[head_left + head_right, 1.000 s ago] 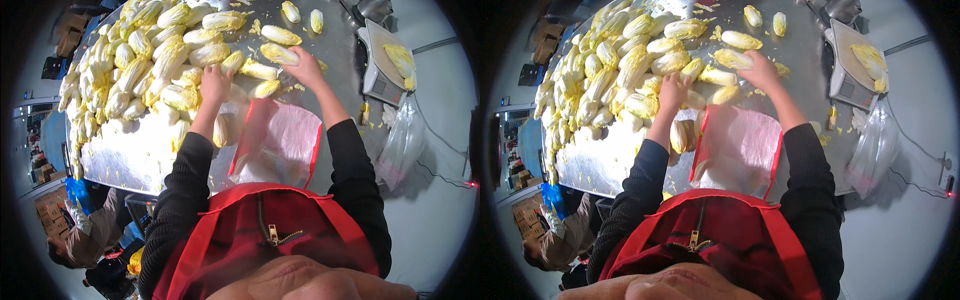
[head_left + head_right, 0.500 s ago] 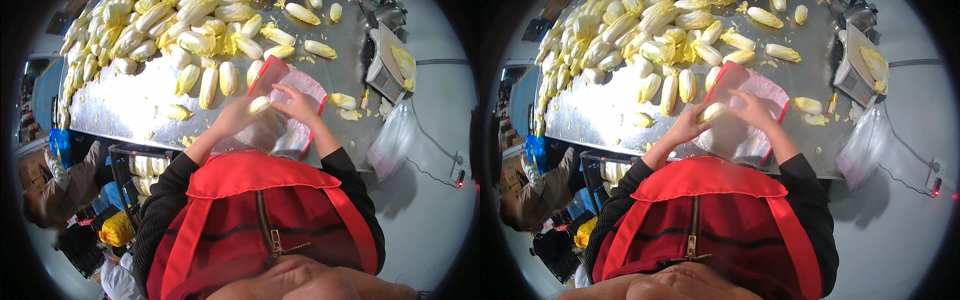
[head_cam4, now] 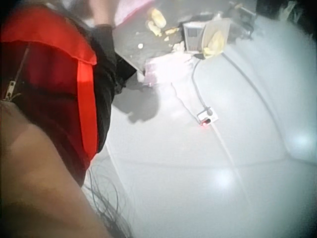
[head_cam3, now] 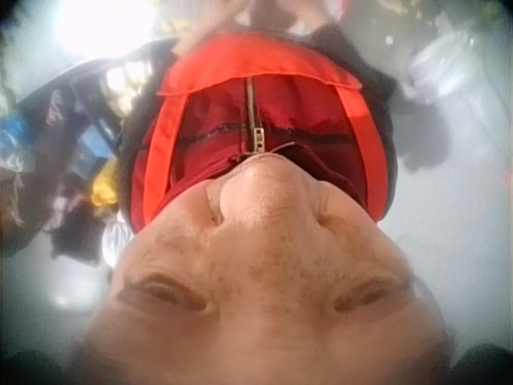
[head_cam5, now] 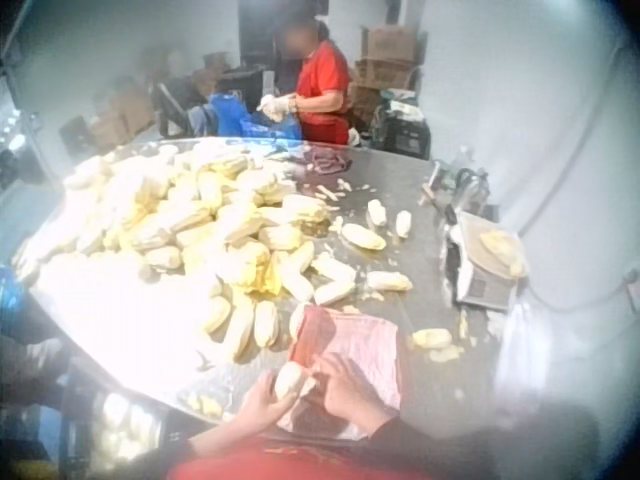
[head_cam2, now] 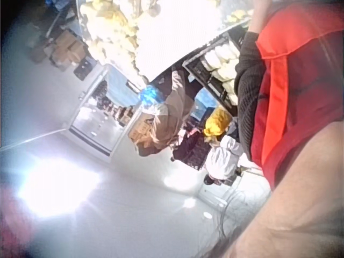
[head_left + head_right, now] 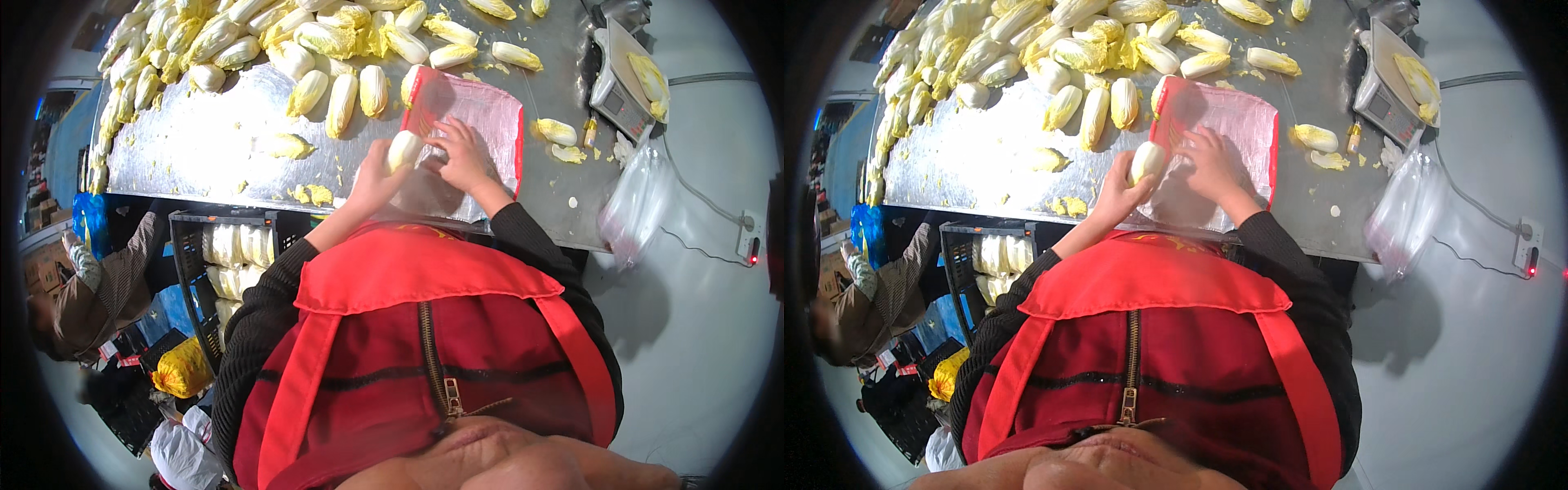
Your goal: The person picks up individual napa cabbage heads from a metal table, places them into clear plastic bags, and sets the filled bags aside. The person repeats this process continuously, handling the cabbages one at a time.
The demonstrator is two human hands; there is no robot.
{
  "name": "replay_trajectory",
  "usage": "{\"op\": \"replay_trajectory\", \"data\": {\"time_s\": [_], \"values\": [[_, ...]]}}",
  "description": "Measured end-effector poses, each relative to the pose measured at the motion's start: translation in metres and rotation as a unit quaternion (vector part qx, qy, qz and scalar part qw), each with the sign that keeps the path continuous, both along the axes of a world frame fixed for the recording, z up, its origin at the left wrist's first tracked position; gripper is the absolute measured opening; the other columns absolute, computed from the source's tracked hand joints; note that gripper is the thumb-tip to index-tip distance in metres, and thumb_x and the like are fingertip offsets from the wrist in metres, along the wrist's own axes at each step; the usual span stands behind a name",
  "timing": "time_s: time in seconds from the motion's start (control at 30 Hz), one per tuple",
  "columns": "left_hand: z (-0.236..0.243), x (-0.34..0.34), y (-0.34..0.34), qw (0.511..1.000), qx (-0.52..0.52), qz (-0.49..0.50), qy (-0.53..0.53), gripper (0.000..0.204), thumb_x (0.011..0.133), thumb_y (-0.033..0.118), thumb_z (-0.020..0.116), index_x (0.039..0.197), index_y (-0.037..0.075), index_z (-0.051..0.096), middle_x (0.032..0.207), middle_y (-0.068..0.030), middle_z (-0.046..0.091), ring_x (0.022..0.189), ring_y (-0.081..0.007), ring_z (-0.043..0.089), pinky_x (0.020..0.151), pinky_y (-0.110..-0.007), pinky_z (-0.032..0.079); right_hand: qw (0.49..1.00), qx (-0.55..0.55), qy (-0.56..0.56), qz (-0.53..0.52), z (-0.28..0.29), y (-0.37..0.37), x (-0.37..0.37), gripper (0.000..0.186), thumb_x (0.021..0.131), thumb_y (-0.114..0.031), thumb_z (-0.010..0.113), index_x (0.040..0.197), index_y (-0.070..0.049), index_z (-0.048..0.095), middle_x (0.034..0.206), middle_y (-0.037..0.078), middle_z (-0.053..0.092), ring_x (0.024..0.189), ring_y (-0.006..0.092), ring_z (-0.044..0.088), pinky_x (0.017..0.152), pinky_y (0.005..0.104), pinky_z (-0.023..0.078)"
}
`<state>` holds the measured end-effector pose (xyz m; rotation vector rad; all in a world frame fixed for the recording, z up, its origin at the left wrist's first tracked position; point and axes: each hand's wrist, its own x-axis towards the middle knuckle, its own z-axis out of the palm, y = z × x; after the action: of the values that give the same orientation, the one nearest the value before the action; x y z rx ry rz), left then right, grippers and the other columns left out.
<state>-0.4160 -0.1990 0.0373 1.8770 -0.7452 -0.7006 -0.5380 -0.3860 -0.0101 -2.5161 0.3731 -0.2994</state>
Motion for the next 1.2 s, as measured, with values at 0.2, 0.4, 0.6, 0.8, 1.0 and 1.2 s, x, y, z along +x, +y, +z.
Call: {"op": "replay_trajectory", "data": {"time_s": [0.2, 0.4, 0.6, 0.8, 1.0, 1.2], "values": [[0.006, -0.019, -0.028, 0.998, -0.049, -0.021, -0.021, 0.053, 0.085, 0.027, 0.069, 0.125, 0.001, 0.048, 0.108, -0.0242, 0.064, 0.099, -0.0394, 0.065, 0.084, -0.045, 0.051, 0.976, -0.018, 0.209, 0.064, 0.014, 0.063, -0.004, 0.064, 0.079, -0.04, 0.073, 0.134, -0.013, 0.056, 0.147, 0.016, 0.041, 0.139, 0.0369, 0.031, 0.114, 0.0496, 0.026], [-0.046, -0.007, -0.042, 0.989, 0.061, 0.08, -0.11, 0.05, 0.084, 0.033, 0.069, 0.12, 0.004, 0.051, 0.106, -0.0224, 0.065, 0.099, -0.041, 0.063, 0.084, -0.049, 0.049, 0.975, 0.043, 0.13, 0.174, 0.018, 0.087, -0.03, 0.039, 0.081, -0.027, 0.067, 0.112, -0.005, 0.068, 0.128, 0.019, 0.055, 0.126, 0.0367, 0.043, 0.106, 0.0475, 0.034], [-0.051, -0.016, -0.017, 0.969, 0.12, 0.115, -0.185, 0.051, 0.087, 0.036, 0.069, 0.123, 0.005, 0.05, 0.111, -0.0212, 0.062, 0.102, -0.0404, 0.062, 0.085, -0.048, 0.048, 0.932, 0.323, 0.159, 0.036, 0.037, 0.032, -0.034, 0.028, 0.088, -0.029, 0.066, 0.103, -0.006, 0.072, 0.094, 0.011, 0.071, 0.095, 0.0242, 0.067, 0.096, 0.0351, 0.047], [-0.048, -0.015, -0.026, 0.966, 0.166, 0.107, -0.165, 0.056, 0.086, 0.04, 0.065, 0.126, 0.004, 0.048, 0.12, -0.0194, 0.058, 0.113, -0.0371, 0.057, 0.092, -0.048, 0.047, 0.979, -0.035, -0.138, -0.146, 0.002, -0.204, 0.042, 0.032, 0.08, -0.027, 0.076, 0.102, -0.004, 0.07, 0.112, 0.017, 0.065, 0.11, 0.0338, 0.059, 0.098, 0.0413, 0.045], [-0.026, -0.018, -0.033, 0.967, 0.19, 0.119, -0.119, 0.057, 0.087, 0.037, 0.061, 0.129, 0.001, 0.047, 0.124, -0.0212, 0.056, 0.118, -0.0384, 0.054, 0.098, -0.05, 0.043, 0.928, -0.197, 0.235, -0.21, -0.001, -0.252, 0.067, 0.067, 0.076, -0.033, 0.073, 0.138, -0.017, 0.053, 0.142, 0.01, 0.051, 0.128, 0.0299, 0.049, 0.105, 0.0484, 0.04], [-0.026, -0.016, -0.037, 0.964, 0.199, 0.142, -0.108, 0.055, 0.086, 0.037, 0.063, 0.125, 0.0, 0.049, 0.121, -0.0222, 0.058, 0.115, -0.0383, 0.056, 0.096, -0.048, 0.045, 0.954, 0.045, 0.204, -0.215, 0.044, -0.209, 0.049, 0.058, 0.076, -0.034, 0.077, 0.126, -0.009, 0.061, 0.124, 0.013, 0.062, 0.109, 0.0259, 0.062, 0.09, 0.0397, 0.05]]}}
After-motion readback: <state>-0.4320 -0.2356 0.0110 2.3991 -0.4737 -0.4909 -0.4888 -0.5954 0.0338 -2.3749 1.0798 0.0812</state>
